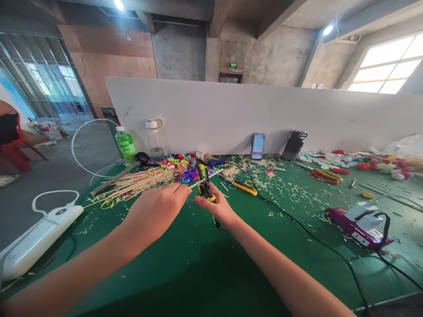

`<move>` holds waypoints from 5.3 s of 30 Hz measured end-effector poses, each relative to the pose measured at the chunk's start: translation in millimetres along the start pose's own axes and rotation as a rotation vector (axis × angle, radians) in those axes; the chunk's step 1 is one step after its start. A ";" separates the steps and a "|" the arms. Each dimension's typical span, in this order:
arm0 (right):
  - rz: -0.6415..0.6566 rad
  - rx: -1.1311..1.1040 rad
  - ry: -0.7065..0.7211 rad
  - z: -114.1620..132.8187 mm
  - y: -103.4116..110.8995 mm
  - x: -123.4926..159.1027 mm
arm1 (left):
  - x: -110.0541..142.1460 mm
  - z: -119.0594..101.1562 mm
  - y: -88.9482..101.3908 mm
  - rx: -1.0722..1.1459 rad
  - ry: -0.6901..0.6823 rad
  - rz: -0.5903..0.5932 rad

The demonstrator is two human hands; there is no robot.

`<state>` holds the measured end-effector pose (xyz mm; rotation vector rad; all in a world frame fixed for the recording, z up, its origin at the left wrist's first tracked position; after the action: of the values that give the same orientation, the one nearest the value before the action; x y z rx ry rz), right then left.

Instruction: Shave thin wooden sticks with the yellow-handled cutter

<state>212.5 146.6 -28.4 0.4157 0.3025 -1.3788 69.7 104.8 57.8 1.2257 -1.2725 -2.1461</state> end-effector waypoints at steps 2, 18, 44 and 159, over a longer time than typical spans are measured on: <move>0.071 -0.054 -0.027 -4.5 -0.3 -1.2 | -0.1 -0.9 -0.4 -0.010 -0.003 -0.005; -0.054 0.248 0.106 -7.2 -2.5 -12.4 | 2.8 -3.0 1.3 -0.028 -0.007 -0.051; -0.018 0.222 0.059 0.8 -3.2 -7.2 | -0.4 5.2 3.3 0.001 -0.017 -0.043; -0.017 0.304 0.086 -9.9 0.7 -10.5 | -3.8 12.7 -5.2 0.028 0.010 -0.086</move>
<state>211.7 160.4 -32.5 0.7267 0.1658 -1.4306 62.0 116.7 58.0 1.3229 -1.2719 -2.1858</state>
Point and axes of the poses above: each hand's wrist, its own x-axis away from the middle knuckle, its own y-axis out of the back of the hand, z = x × y, the point moved 5 cm from there along -x, towards the middle knuckle, and after that the axes turned 8 degrees about y, right-handed, at the moved point
